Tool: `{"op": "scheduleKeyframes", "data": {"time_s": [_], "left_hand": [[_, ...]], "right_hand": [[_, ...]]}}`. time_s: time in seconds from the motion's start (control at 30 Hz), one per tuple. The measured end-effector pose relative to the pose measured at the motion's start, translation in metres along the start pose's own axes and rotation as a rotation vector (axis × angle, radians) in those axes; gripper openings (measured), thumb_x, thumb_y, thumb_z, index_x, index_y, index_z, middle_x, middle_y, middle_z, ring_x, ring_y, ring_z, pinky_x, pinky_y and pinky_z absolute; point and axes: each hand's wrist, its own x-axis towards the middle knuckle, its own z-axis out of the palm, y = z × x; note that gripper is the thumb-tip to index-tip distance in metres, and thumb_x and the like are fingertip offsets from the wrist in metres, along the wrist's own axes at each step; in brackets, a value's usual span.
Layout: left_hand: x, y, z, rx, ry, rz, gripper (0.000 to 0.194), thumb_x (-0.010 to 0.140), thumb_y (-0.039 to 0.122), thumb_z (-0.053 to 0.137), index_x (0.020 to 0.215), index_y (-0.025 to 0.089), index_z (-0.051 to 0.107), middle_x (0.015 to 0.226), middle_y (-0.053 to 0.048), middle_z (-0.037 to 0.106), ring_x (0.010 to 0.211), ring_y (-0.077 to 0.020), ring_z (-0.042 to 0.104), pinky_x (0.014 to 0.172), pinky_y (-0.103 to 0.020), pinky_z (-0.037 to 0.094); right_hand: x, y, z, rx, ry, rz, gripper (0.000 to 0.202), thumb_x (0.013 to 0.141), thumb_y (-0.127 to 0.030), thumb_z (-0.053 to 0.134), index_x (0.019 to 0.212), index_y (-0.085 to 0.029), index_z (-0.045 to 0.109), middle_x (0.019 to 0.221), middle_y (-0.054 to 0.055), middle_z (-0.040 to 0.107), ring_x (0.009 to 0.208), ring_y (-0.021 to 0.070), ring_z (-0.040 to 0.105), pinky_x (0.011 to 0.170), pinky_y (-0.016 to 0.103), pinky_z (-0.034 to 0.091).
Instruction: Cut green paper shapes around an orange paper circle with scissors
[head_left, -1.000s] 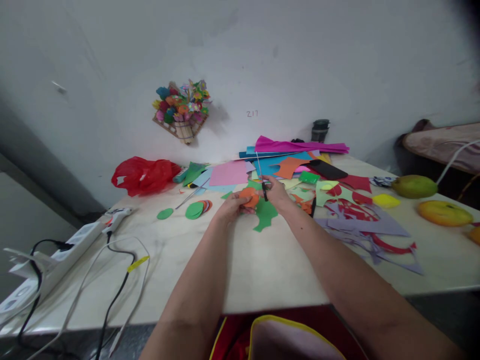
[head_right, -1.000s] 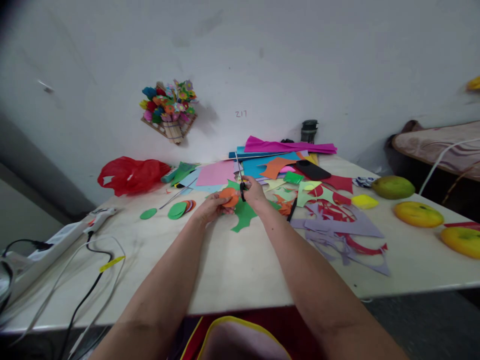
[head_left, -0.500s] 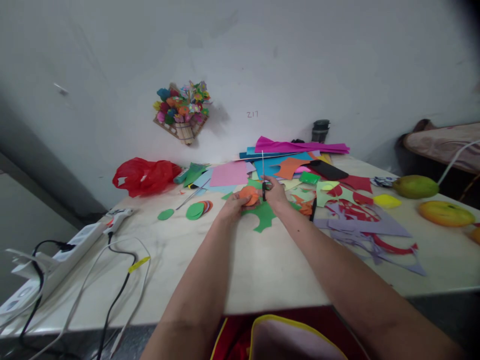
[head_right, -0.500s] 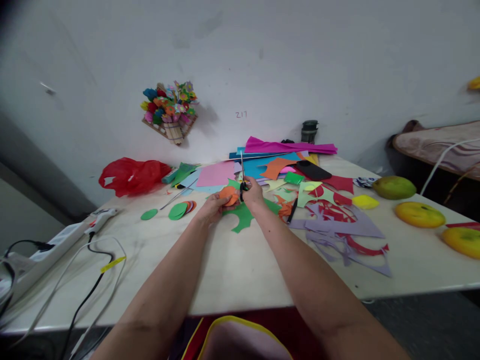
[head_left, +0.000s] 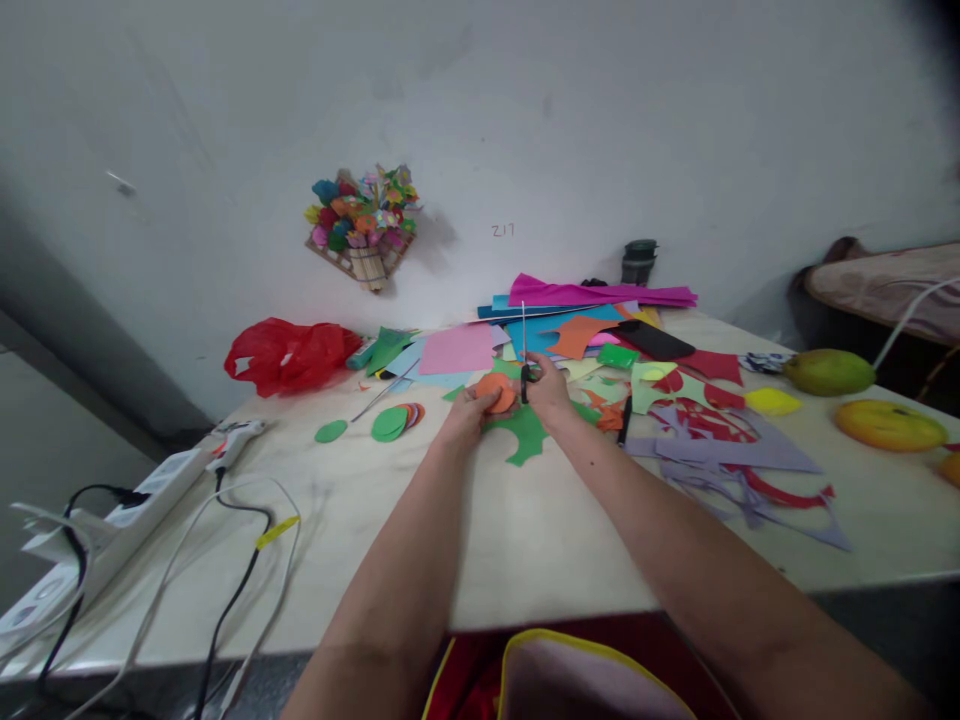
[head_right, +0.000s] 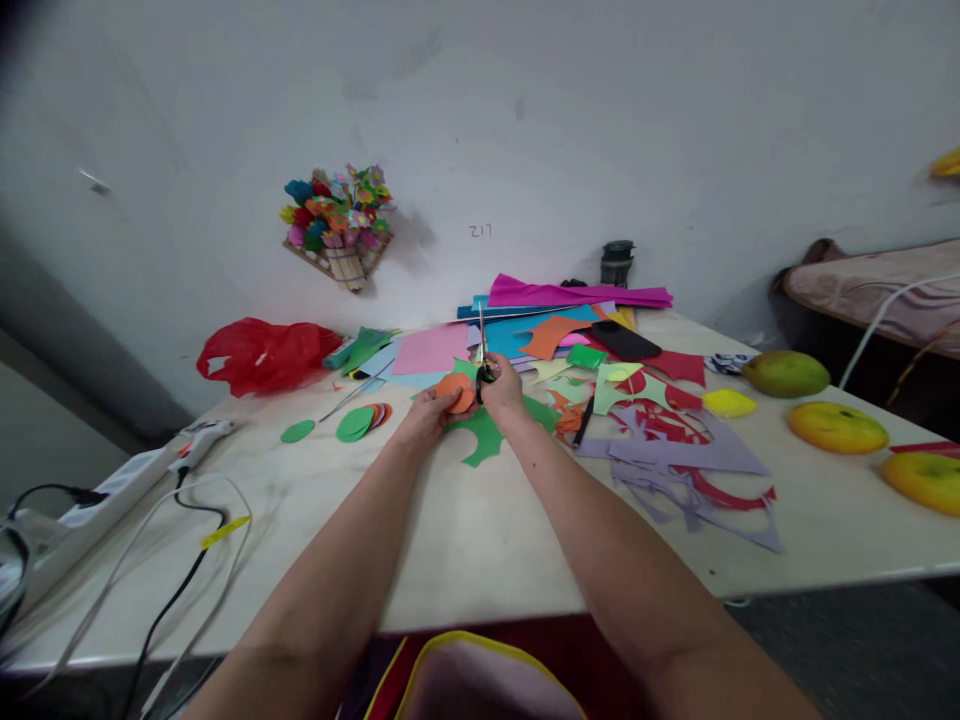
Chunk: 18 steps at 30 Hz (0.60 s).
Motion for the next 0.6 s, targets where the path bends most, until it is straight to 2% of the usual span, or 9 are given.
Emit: {"op": "scheduleKeyframes", "data": {"time_s": [0.2, 0.33, 0.43, 0.5, 0.6], "left_hand": [[0.002, -0.001, -0.001, 0.023, 0.049, 0.009, 0.039, 0.066, 0.030, 0.087, 0.094, 0.008, 0.070, 0.085, -0.013, 0.076, 0.074, -0.0249, 0.074, 0.060, -0.028, 0.059], [0.005, 0.002, -0.008, 0.012, 0.136, 0.028, 0.041, 0.064, 0.029, 0.088, 0.093, 0.007, 0.069, 0.082, -0.013, 0.075, 0.074, -0.0252, 0.074, 0.059, -0.028, 0.058], [0.006, 0.006, -0.014, 0.005, 0.218, 0.055, 0.038, 0.066, 0.027, 0.086, 0.093, 0.007, 0.068, 0.080, -0.013, 0.074, 0.071, -0.0226, 0.074, 0.060, -0.027, 0.057], [0.006, 0.008, -0.017, -0.014, 0.268, 0.076, 0.033, 0.069, 0.024, 0.084, 0.091, 0.007, 0.067, 0.078, -0.012, 0.074, 0.067, -0.0205, 0.073, 0.059, -0.026, 0.057], [0.006, 0.011, -0.020, -0.051, 0.334, 0.105, 0.026, 0.072, 0.021, 0.081, 0.089, 0.007, 0.067, 0.076, -0.011, 0.073, 0.065, -0.0193, 0.072, 0.060, -0.026, 0.057]], "right_hand": [[0.002, 0.000, -0.004, -0.048, -0.008, 0.014, 0.049, 0.057, -0.031, 0.077, 0.102, -0.017, 0.063, 0.070, -0.003, 0.063, 0.063, 0.0154, 0.061, 0.053, 0.025, 0.047], [0.005, -0.003, -0.010, -0.054, -0.009, 0.069, 0.044, 0.060, -0.034, 0.080, 0.095, -0.019, 0.060, 0.065, -0.003, 0.061, 0.056, 0.0149, 0.060, 0.046, 0.023, 0.043], [0.007, -0.006, -0.017, -0.060, -0.038, 0.109, 0.037, 0.064, -0.033, 0.081, 0.091, -0.020, 0.058, 0.061, -0.003, 0.061, 0.049, 0.0118, 0.057, 0.039, 0.020, 0.036], [0.008, -0.007, -0.023, -0.085, -0.118, 0.113, 0.030, 0.070, -0.035, 0.078, 0.087, -0.019, 0.058, 0.056, -0.004, 0.058, 0.044, 0.0095, 0.053, 0.036, 0.019, 0.029], [0.007, -0.008, -0.031, -0.114, -0.356, 0.095, 0.028, 0.078, -0.043, 0.071, 0.079, -0.018, 0.058, 0.054, -0.002, 0.060, 0.040, 0.0082, 0.051, 0.035, 0.019, 0.025]]}}
